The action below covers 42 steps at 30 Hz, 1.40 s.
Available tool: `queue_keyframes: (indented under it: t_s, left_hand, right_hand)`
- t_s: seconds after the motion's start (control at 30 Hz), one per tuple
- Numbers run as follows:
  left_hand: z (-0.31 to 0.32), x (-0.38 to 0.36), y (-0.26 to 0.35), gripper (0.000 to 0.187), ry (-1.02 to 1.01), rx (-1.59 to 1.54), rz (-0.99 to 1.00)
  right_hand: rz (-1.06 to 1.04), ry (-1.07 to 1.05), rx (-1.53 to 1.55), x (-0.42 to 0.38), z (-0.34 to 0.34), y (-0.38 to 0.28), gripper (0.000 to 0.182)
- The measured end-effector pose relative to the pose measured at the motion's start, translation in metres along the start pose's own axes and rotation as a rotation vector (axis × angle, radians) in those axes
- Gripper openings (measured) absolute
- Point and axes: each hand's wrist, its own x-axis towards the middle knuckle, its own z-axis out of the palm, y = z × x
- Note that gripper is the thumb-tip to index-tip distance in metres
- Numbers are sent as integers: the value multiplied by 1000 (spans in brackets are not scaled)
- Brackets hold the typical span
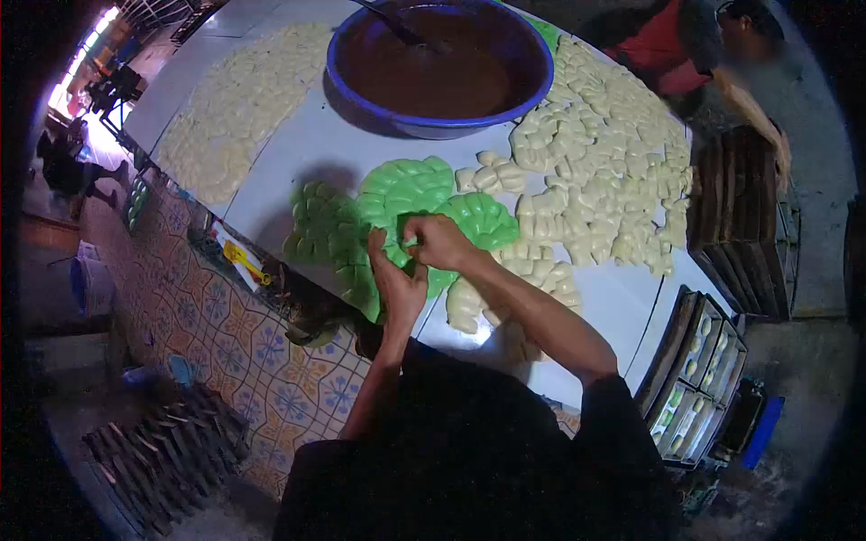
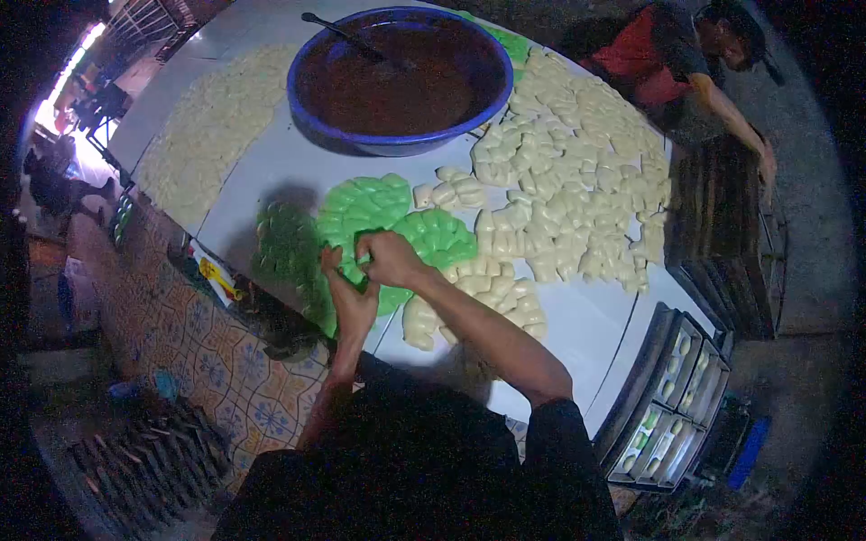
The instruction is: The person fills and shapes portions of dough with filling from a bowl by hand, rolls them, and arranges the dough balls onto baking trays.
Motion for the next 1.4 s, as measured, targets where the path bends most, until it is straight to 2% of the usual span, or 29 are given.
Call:
queue_keyframes:
  t_s: [0.03,0.07,0.13,0.17,0.2,0.27,0.3,0.33,0.4,0.43,0.47,0.53,0.57,0.6,0.67,0.7,0.8,0.83,0.87,0.9,0.93,1.0,1.07,1.13,1.17,1.2,1.27,1.33,1.4]
  left_hand:
    - [-3,2,9,64,-41,4,-26]
    - [-4,2,15,64,-42,4,-32]
    - [-4,6,28,53,-216,-77,-43]
    - [-7,10,34,37,-372,-167,7]
    - [-8,12,44,37,-381,-173,21]
    - [-9,12,66,25,-613,-236,-46]
    - [-12,14,75,35,-772,-207,-19]
    - [-7,9,88,35,-795,-226,-7]
    - [7,2,116,53,-888,-926,-124]
    - [14,-4,135,68,-1003,-1319,-321]
    - [22,-13,148,73,-1044,-1484,-448]
    - [47,-31,154,72,-1072,-1035,-247]
    - [57,-42,163,58,-1016,-965,-171]
    - [58,-44,166,58,-1044,-965,-166]
    - [53,-41,181,37,-1407,-507,-217]
    - [46,-44,198,24,-1365,-436,-110]
    - [52,-62,184,20,-1301,-567,-132]
    - [58,-64,170,22,-1224,-527,-162]
    - [60,-65,154,23,-1097,-647,-189]
    - [61,-69,142,21,-1076,-767,-229]
    - [60,-69,138,20,-1054,-885,-270]
    - [55,-72,158,24,-1112,-963,-326]
    - [61,-77,172,28,-1146,-1052,-366]
    - [67,-86,180,39,-1130,-1351,-697]
    - [75,-95,174,50,-1113,-1313,-662]
    - [77,-98,178,50,-1117,-1311,-652]
    - [73,-104,188,60,-1064,-1262,-827]
    - [64,-103,199,58,-960,-1281,-826]
    - [55,-94,196,49,-769,-722,-139]
  right_hand:
    - [95,13,360,-6,-5,-2,30]
    - [98,8,361,-17,-16,-13,30]
    - [131,234,576,-43,-40,-35,21]
    - [126,343,712,-55,-47,-38,22]
    - [121,459,848,-69,-55,-41,22]
    - [105,685,985,-111,-91,-56,24]
    - [67,813,939,-133,-105,-57,25]
    - [33,941,887,-155,-114,-57,25]
    - [-7,1065,892,-185,-117,-50,25]
    - [28,995,839,-197,-118,-55,25]
    - [63,923,792,-207,-117,-59,25]
    - [55,844,770,-223,-109,-46,19]
    - [116,912,837,-236,-110,-48,18]
    - [177,981,907,-249,-113,-51,18]
    - [300,1183,816,-282,-121,-43,18]
    - [104,1405,994,-291,-122,-41,19]
    - [-65,1739,1131,-350,-133,-34,15]
    - [-187,1832,1070,-369,-142,-37,9]
    - [-251,1927,947,-391,-144,-32,12]
    - [16,1987,702,-404,-141,-24,14]
    - [285,2011,450,-416,-133,-10,17]
    - [796,1372,195,-443,-74,79,26]
    - [792,903,-12,-429,-31,75,35]
    - [635,983,345,-368,-72,-7,34]
    - [505,972,300,-346,-77,-28,34]
    - [363,970,242,-325,-85,-35,34]
    - [287,873,152,-296,-87,-40,35]
    - [259,945,270,-285,-82,-27,29]
    - [251,1048,575,-273,-84,-26,25]
